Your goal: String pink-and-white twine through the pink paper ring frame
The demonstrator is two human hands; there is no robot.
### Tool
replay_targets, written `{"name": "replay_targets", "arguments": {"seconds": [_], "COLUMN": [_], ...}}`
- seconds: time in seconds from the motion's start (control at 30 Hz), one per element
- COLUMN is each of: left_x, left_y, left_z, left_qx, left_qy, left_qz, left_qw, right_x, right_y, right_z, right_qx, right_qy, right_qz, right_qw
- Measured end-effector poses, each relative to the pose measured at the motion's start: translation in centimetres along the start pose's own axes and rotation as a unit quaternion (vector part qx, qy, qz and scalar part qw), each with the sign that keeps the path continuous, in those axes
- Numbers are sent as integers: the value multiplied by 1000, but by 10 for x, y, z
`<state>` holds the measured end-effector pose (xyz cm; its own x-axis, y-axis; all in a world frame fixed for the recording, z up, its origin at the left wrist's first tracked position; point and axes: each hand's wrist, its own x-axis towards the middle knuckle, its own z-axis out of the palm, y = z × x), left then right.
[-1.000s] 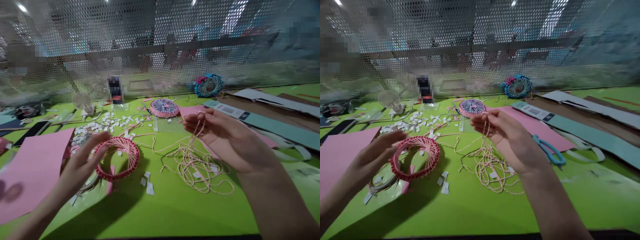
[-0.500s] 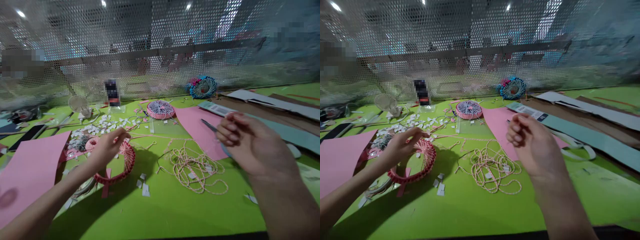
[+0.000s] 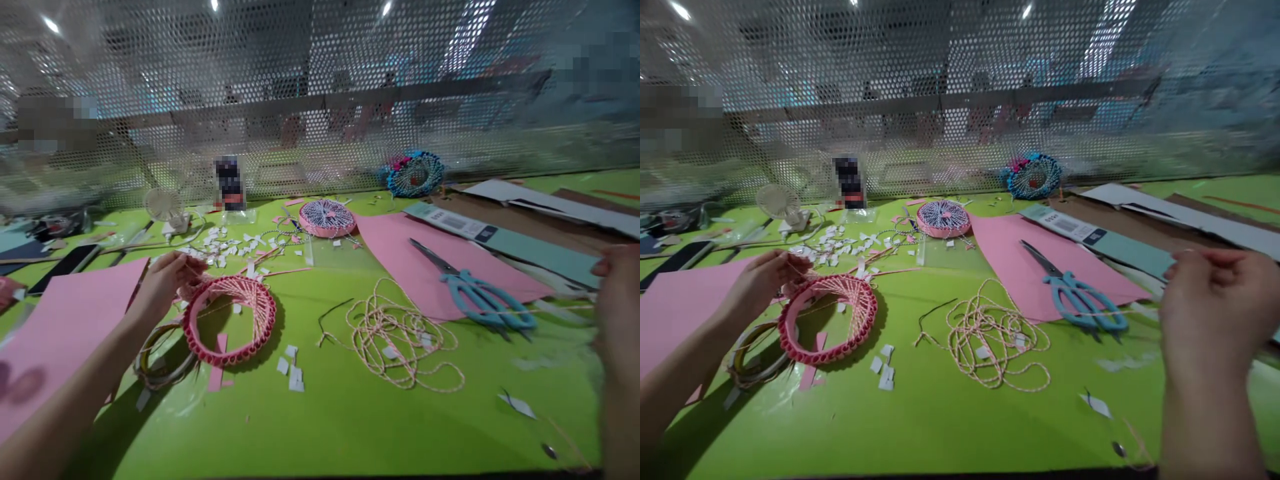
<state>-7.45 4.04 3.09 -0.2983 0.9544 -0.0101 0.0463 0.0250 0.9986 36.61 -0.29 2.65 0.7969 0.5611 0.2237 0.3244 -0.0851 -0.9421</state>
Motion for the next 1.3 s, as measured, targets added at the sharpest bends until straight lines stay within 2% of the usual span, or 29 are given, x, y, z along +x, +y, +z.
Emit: {"name": "replay_targets", "arguments": {"seconds": [0.03, 0.1, 0.17, 0.23, 0.27, 0.33, 0.37, 0.43, 0.5, 0.53, 0.63, 0.7, 0.73, 0.83, 0.93, 1.03, 1.13, 1.2, 1.27, 1.3], "left_x": [-2, -6, -12, -21, -27, -40, -48, -61, -68, -67, -49, -27, -15, 11, 19, 11, -4, -11, -15, -14], "left_y": [2, 7, 14, 23, 28, 38, 43, 52, 59, 60, 55, 42, 34, 9, -3, 2, 9, 8, 2, -1], "left_z": [4, 13, 24, 39, 47, 66, 75, 90, 97, 96, 78, 58, 48, 23, 14, 21, 44, 61, 74, 77], "left_qx": [0, -2, 13, 52, 80, 149, 178, 224, 256, 266, 302, 368, 418, 524, 536, 512, 455, 431, 425, 427], "left_qy": [-1, -20, -72, -144, -184, -264, -302, -370, -402, -402, -339, -281, -271, -308, -335, -355, -405, -444, -460, -454], "left_qz": [5, 24, 58, 103, 123, 154, 170, 210, 254, 273, 285, 251, 221, 112, 88, 130, 175, 191, 201, 200], "left_qw": [1000, 1000, 996, 983, 972, 940, 921, 877, 841, 833, 844, 850, 838, 786, 770, 771, 773, 762, 753, 756], "right_x": [-1, -7, -19, -39, -51, -80, -94, -117, -131, -133, -126, -116, -110, -97, -89, -90, -97, -101, -101, -99], "right_y": [0, -4, -12, -23, -29, -44, -51, -64, -71, -73, -70, -65, -63, -59, -57, -58, -64, -70, -75, -76], "right_z": [1, 7, 15, 27, 33, 47, 54, 67, 75, 77, 72, 61, 55, 39, 31, 31, 33, 35, 36, 37], "right_qx": [-50, -184, -288, -314, -284, -168, -103, 17, 99, 121, 139, 155, 169, 219, 242, 242, 240, 252, 275, 288], "right_qy": [-8, -73, -192, -240, -250, -341, -394, -519, -569, -582, -600, -590, -578, -529, -482, -480, -512, -527, -508, -482], "right_qz": [-16, -50, -110, -206, -249, -274, -267, -248, -194, -159, -69, -46, -40, -30, -18, 1, -4, -6, 4, 12], "right_qw": [999, 979, 932, 895, 892, 884, 873, 818, 793, 788, 785, 791, 797, 819, 842, 843, 825, 812, 816, 828]}}
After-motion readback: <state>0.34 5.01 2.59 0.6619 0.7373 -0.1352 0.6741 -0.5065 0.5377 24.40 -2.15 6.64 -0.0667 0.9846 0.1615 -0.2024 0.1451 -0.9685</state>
